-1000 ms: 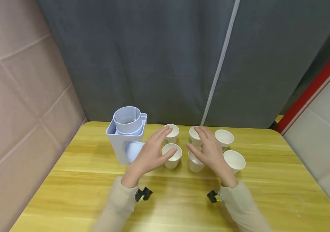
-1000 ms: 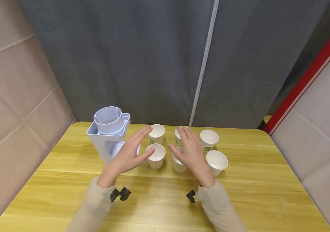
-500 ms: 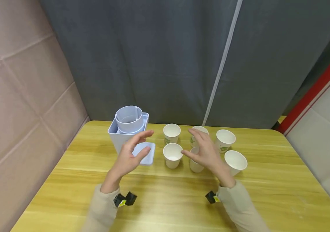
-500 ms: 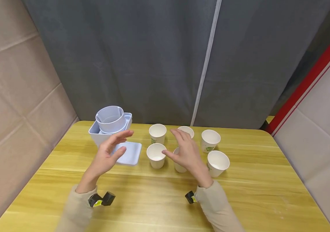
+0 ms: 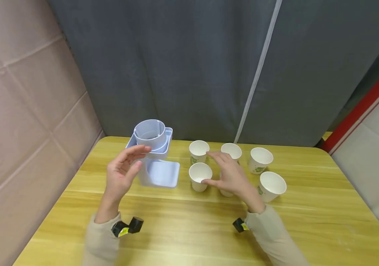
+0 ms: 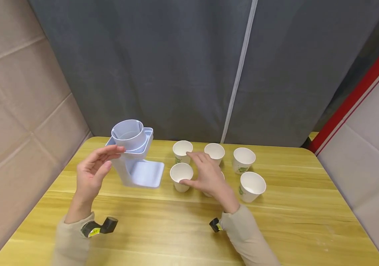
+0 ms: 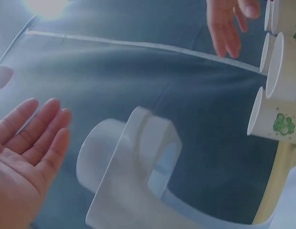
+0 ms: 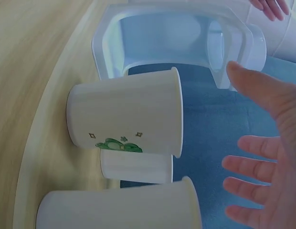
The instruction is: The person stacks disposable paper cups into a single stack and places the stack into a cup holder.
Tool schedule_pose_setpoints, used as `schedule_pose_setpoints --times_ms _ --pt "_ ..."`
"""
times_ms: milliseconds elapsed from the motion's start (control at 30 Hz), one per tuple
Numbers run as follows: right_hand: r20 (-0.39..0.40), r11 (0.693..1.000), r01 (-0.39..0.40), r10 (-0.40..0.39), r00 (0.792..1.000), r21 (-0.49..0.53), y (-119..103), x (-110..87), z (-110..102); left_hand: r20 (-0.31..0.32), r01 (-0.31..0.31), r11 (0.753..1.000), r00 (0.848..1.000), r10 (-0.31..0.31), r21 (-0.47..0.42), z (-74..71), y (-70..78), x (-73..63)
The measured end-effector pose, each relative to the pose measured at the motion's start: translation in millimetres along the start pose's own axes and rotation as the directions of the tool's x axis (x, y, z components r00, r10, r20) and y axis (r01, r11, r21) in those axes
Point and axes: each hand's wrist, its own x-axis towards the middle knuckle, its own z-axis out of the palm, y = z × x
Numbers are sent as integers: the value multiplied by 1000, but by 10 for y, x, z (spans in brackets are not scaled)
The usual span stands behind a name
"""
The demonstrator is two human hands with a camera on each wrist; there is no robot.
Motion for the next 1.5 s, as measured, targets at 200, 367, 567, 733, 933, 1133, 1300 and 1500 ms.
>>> schedule_pose_setpoints --times_ms 200,367,567,733,933,1133,1300,1500 --pt "60 999 -5 7 998 -37 -29 26 37 -184 -52 997 982 40 -60 -178 49 20" --pt "85 999 -16 19 996 -45 -25 43 67 -236 -15 997 972 -2 -70 -384 -22 35" --pt "120 999 -3 -3 993 49 -34 74 107 -209 133 982 965 -160 -137 -648 -207 -32" --pt "144 996 -43 32 989 77 -47 84 116 -101 296 947 946 -309 -127 -811 -388 -127" --pt "165 996 -50 38 986 69 -34 102 116 105 411 903 911 -400 -124 -948 -600 -199" --pt "188 997 -52 43 981 48 -20 108 119 235 477 871 866 -441 -121 -1012 -799 -190" --pt "190 998 -51 45 981 26 -1 86 109 264 506 855 846 -464 -118 -973 -924 -179" --pt "192 999 -50 50 980 -3 11 65 109 268 561 825 807 -527 -69 -911 -1006 -197"
